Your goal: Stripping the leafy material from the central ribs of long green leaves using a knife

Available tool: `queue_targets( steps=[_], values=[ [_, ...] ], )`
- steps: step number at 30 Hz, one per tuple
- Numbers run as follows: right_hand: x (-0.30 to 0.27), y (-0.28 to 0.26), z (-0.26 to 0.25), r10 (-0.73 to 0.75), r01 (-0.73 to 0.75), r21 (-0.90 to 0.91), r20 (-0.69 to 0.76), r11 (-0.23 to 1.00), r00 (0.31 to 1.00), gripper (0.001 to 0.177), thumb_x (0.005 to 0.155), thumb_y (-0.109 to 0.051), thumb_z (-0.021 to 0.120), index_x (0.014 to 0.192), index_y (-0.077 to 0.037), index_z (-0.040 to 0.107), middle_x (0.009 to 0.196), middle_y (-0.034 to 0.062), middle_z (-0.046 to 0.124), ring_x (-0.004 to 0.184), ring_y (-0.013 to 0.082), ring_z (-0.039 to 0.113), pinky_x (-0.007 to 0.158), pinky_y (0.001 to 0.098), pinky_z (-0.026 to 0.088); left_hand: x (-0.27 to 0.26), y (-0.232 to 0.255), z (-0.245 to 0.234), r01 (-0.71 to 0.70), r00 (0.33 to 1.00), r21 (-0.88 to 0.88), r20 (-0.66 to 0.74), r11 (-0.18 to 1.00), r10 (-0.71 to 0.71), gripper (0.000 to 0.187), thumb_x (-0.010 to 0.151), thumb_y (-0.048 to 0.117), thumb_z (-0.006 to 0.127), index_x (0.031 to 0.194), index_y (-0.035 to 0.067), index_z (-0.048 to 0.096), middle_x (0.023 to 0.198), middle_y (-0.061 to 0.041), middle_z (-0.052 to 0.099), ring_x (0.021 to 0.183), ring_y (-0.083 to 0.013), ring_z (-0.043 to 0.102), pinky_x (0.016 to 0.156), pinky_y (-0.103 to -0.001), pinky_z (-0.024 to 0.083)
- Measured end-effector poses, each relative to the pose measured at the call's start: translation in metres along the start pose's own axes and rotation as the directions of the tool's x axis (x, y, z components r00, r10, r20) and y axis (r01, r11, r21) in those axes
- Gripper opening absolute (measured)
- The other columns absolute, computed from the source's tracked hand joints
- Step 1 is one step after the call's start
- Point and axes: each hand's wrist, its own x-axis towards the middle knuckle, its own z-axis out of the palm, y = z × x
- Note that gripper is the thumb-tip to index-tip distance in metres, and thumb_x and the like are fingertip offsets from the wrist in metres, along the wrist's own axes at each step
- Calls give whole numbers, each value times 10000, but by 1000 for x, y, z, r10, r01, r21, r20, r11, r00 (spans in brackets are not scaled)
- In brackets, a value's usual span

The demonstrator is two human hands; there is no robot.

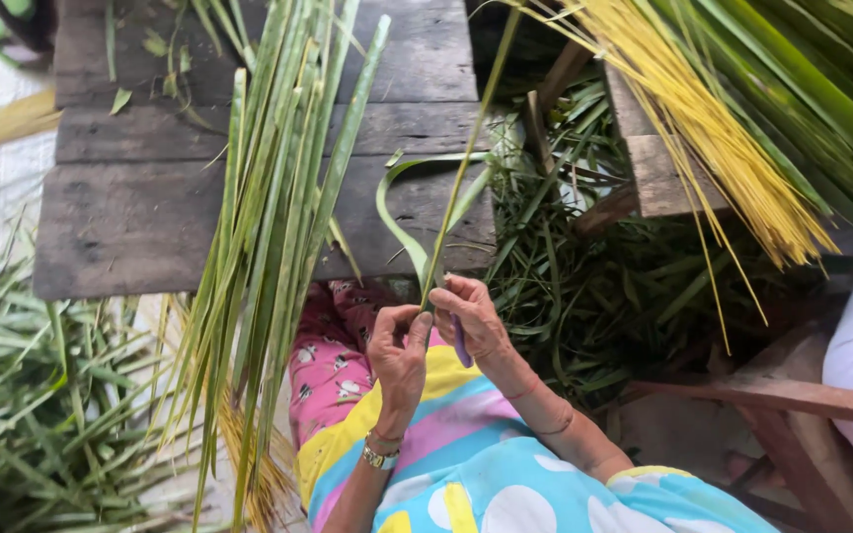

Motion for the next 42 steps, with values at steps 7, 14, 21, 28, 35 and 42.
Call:
queue_targets(
  steps=[7,14,21,28,35,42],
  values=[
    [-9,-31,33,-106,112,-183,41,977,994,248,891,-48,682,704,-85,524,460,-25,411,346,40,355,342,203,258,-2,2,4,-38,999,197,28,980,33,46,940,142,691,958,101,685,891,5,622,772,-104,524,694,-255,433],
    [-10,-40,23,-178,166,-404,8,900,984,220,920,-90,644,743,-112,515,486,-71,390,374,2,286,348,201,187,2,4,19,-273,962,271,82,923,261,47,945,111,700,949,74,671,914,-42,646,847,-178,609,801,-308,507],
    [-2,-43,-16,-291,73,-693,-202,717,935,362,857,-120,676,645,-171,388,441,-57,394,341,20,304,325,221,185,5,11,31,-219,938,-30,268,975,219,83,963,67,680,942,88,602,918,-40,586,816,-143,559,742,-257,470],
    [12,-41,-100,-483,-30,-869,-303,494,821,357,825,-210,665,647,-181,356,597,-73,345,558,79,304,492,321,263,4,56,23,-206,935,-291,225,934,276,56,995,61,639,983,58,584,936,-65,553,854,-140,526,728,-230,466],
    [-2,-57,-113,-233,-308,-828,-452,470,861,497,888,-396,621,1266,-97,497,631,28,597,429,132,482,349,290,387,17,24,7,33,980,-247,198,968,17,55,999,80,651,1034,47,677,776,0,554,557,-54,489,502,-188,429],
    [-26,-73,-45,-220,89,-618,-139,781,965,207,964,-130,605,1142,-34,562,578,20,518,344,61,363,308,226,297,18,-7,5,338,936,-125,148,933,-320,137,993,63,597,1077,18,696,869,-29,645,564,-64,466,490,-203,386]
  ],
)
